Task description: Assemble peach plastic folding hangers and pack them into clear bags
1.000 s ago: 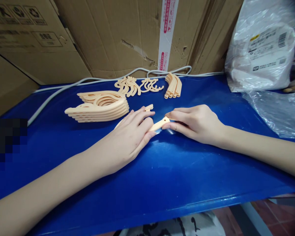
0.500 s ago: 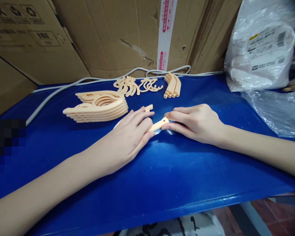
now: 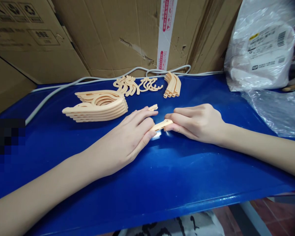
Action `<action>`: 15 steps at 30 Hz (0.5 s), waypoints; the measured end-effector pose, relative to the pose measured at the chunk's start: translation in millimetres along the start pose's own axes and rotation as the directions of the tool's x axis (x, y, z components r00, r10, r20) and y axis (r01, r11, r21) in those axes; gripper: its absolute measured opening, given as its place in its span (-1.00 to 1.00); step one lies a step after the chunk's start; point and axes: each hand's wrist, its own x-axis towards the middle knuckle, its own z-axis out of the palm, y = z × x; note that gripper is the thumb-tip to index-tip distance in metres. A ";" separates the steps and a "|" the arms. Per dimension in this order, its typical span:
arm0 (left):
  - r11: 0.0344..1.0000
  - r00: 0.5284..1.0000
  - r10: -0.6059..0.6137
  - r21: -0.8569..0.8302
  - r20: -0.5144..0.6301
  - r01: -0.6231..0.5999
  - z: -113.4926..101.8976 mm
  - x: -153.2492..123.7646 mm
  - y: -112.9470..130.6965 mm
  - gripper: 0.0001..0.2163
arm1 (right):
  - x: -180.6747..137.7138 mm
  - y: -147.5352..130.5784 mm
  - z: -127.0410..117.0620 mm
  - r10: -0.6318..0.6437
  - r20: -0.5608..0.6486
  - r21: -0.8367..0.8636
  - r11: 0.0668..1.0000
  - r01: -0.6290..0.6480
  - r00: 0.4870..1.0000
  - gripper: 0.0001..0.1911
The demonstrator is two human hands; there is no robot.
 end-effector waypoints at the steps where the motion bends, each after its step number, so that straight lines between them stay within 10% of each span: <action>1: 1.000 1.000 0.009 -0.007 -0.003 -0.009 -1.2 0.3 1.3 -0.67 | 0.0 0.0 0.0 -0.011 -0.013 -0.004 1.000 0.011 1.000 -0.37; 15: 0.997 0.998 -0.051 0.060 -0.022 0.053 4.5 -0.2 0.3 -0.63 | 7.3 0.7 4.6 0.209 0.191 0.281 0.924 -0.257 0.959 -0.33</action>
